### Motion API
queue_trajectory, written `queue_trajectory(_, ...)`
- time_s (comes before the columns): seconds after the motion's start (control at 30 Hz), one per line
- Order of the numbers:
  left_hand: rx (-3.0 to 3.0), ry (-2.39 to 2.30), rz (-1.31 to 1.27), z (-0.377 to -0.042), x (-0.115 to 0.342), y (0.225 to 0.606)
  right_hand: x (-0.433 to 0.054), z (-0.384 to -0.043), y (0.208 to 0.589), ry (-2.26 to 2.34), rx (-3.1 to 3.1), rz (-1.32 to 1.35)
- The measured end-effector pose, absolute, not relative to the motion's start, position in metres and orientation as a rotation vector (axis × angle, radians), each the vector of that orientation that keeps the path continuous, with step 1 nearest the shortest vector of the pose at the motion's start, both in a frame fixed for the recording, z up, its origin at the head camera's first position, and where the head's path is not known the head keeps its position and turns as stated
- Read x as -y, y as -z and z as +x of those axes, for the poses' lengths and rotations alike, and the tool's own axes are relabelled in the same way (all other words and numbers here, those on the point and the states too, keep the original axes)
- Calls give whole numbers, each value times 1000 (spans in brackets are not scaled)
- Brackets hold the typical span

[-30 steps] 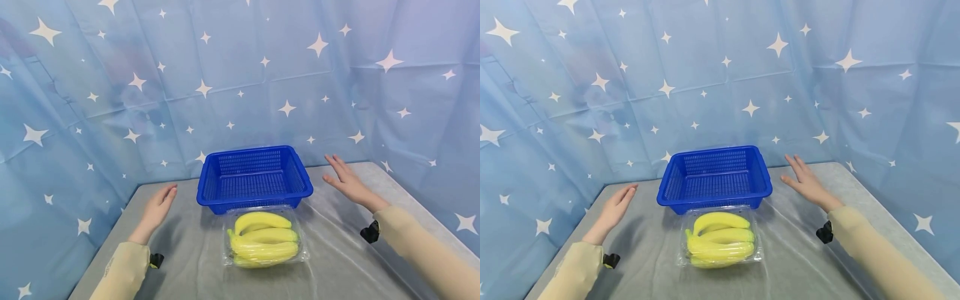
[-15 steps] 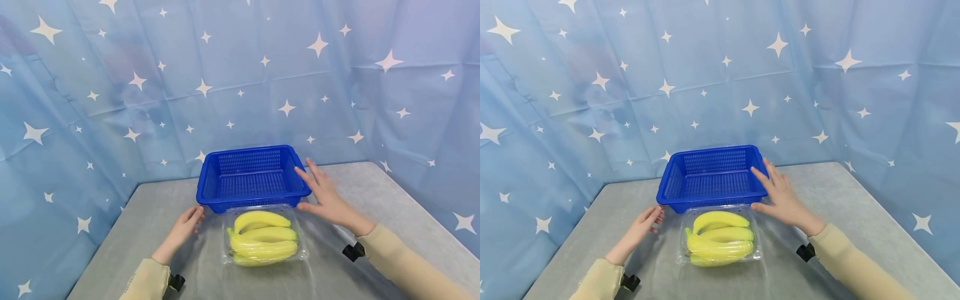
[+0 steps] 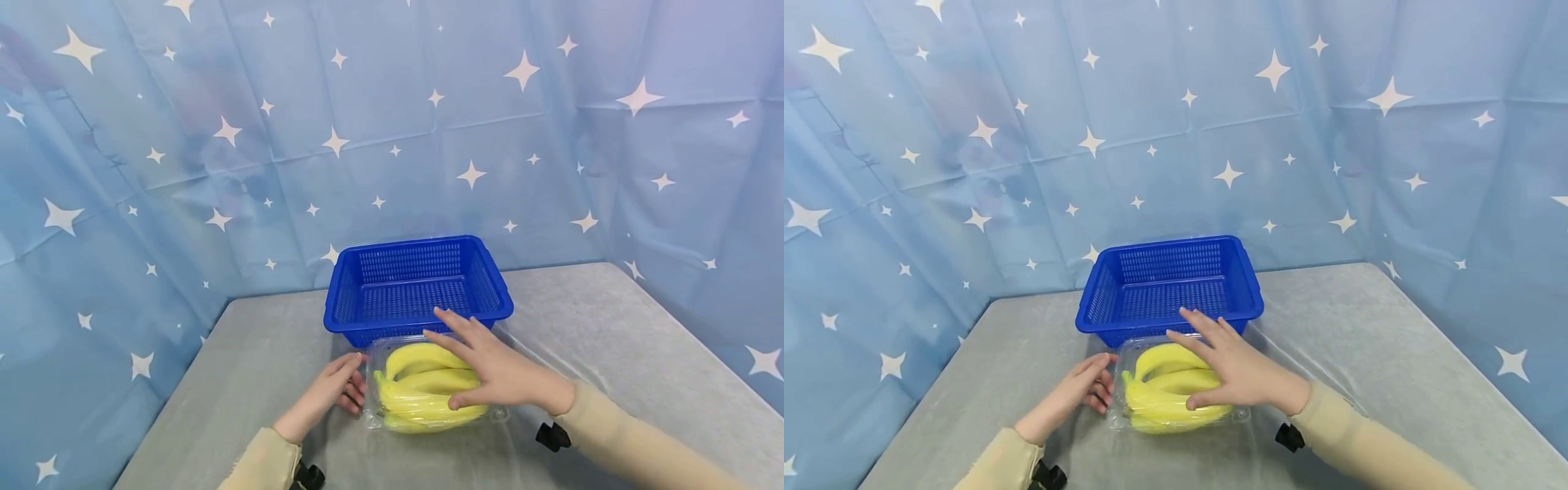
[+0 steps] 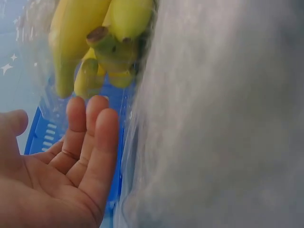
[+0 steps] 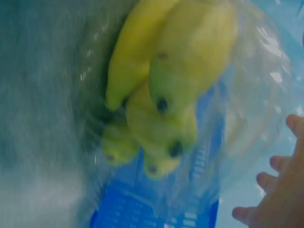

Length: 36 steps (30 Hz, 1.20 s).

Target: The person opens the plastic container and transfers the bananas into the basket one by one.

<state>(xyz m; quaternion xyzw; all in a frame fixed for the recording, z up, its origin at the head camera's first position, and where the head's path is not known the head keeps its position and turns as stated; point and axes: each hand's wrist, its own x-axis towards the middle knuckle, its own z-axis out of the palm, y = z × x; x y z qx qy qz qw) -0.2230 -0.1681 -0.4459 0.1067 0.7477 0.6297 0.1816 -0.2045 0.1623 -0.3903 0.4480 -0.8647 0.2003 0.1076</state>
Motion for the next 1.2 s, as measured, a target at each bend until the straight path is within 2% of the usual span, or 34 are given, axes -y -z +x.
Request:
queue_trajectory(0.53, -1943, -1931, 256, -224, 162, 452, -128, -201, 400, -526, 2601, 1472)
queue_trajectory(0.9, -1600, -2043, 269, -227, 167, 462, -129, -197, 403, -459, 2601, 1432)
queue_trajectory(1.2, -1555, -2059, 310, -224, 169, 471, -128, -194, 407, -465, 2621, 1423)
